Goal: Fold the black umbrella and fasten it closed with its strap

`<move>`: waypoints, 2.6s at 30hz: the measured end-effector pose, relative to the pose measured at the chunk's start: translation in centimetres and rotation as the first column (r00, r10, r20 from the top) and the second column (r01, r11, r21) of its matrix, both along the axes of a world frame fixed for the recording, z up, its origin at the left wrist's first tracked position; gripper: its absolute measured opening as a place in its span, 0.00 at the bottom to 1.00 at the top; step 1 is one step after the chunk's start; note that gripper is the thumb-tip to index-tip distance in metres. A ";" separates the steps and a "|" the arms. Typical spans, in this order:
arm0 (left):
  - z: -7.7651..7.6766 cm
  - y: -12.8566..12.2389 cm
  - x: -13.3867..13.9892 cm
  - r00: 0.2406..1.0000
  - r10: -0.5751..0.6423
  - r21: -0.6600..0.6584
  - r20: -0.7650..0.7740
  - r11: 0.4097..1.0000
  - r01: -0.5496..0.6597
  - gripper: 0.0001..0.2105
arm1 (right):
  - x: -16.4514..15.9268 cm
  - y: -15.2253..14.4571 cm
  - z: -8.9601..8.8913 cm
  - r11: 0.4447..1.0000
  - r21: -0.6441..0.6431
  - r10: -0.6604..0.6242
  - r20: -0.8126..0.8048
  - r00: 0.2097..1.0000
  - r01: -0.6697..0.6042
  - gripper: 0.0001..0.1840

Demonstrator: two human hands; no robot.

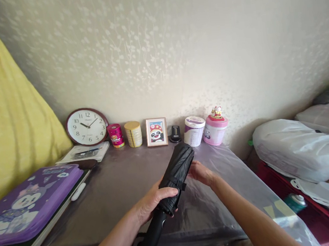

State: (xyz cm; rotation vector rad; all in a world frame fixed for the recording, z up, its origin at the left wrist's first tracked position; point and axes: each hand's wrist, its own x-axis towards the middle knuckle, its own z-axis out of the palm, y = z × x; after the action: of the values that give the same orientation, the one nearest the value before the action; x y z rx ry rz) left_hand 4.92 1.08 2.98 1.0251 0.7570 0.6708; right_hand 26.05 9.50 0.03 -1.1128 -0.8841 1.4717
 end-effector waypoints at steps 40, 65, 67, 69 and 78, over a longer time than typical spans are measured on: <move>-0.6 1.3 -3.1 0.969 0.224 -0.086 0.102 0.973 -0.216 0.13 | -2.8 -2.5 0.1 0.798 0.015 0.551 0.385 0.740 -0.602 0.19; -0.8 1.7 -3.0 0.980 0.194 0.016 0.042 0.981 -0.195 0.13 | -3.4 -2.5 -0.5 0.885 0.064 0.443 0.189 0.877 -0.461 0.16; -0.8 1.7 -3.0 0.981 0.191 0.020 0.045 0.981 -0.192 0.13 | -3.5 -2.6 -0.3 0.889 0.057 0.442 0.158 0.883 -0.455 0.15; -0.8 1.7 -3.0 0.981 0.190 0.022 0.048 0.981 -0.192 0.13 | -3.6 -2.6 -0.2 0.890 0.054 0.444 0.129 0.887 -0.453 0.14; -0.7 1.6 -3.1 0.980 0.187 0.010 0.063 0.982 -0.188 0.13 | -3.3 -2.7 0.1 0.894 0.043 0.445 0.036 0.895 -0.447 0.13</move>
State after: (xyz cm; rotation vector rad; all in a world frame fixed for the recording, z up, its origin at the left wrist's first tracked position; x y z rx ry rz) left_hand 1.87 2.72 2.25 0.9504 0.8016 0.8685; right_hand 22.76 6.84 0.14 -0.9265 -1.2482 1.7978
